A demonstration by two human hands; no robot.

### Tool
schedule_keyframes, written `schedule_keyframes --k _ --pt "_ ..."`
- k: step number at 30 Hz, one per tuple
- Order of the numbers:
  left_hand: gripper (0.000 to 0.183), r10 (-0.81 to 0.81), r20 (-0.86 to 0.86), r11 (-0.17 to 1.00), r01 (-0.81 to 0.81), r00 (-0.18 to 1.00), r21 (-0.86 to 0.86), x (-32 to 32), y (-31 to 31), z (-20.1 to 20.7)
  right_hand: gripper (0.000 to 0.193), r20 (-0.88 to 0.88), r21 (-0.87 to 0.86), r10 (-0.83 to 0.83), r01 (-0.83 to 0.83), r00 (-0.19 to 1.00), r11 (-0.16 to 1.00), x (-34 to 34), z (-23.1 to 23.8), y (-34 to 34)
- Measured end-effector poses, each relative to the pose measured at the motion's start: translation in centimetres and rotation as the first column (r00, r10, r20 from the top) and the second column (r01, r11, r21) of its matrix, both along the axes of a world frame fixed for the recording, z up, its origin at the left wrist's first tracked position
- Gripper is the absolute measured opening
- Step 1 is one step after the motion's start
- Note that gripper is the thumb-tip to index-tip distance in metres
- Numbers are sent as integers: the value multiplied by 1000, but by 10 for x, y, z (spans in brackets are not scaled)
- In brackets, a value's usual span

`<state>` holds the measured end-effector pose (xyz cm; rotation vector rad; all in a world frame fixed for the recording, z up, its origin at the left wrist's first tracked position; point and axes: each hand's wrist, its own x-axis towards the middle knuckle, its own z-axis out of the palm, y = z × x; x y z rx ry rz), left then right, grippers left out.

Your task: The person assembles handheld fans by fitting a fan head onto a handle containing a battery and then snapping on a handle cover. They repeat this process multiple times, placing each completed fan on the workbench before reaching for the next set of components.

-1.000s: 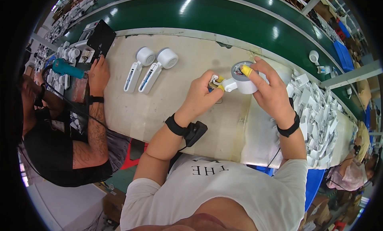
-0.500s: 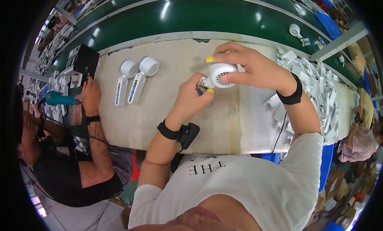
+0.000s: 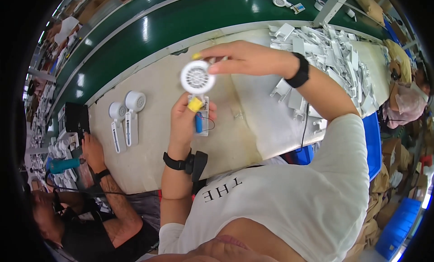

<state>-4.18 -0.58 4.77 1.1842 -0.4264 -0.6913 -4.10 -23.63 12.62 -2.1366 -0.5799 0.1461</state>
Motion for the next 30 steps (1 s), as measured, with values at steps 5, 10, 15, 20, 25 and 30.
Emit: schedule_keyframes --k 5,10,15,20,25,30 --pt "29 202 -120 914 -232 972 -334 14 7 -7 65 118 -738 99 21 988 675 -58 -25 -77" --pt "32 140 -217 901 -215 966 -378 19 13 -14 58 191 -813 153 69 970 578 -91 -55 -80" --pt "30 235 -202 935 -278 951 -221 15 13 -10 53 210 -710 134 57 969 702 -80 -54 -65" --pt "30 261 -156 911 -296 953 -287 19 11 -7 51 351 -504 -191 357 916 786 -65 -58 -45" --pt "34 350 -130 883 -373 928 -286 16 10 -9 48 -72 -54 -363 360 929 931 -48 -33 26" --pt "36 380 -110 848 -393 918 -354 6 2 -6 44 608 -23 -173 235 775 972 -42 -38 83"
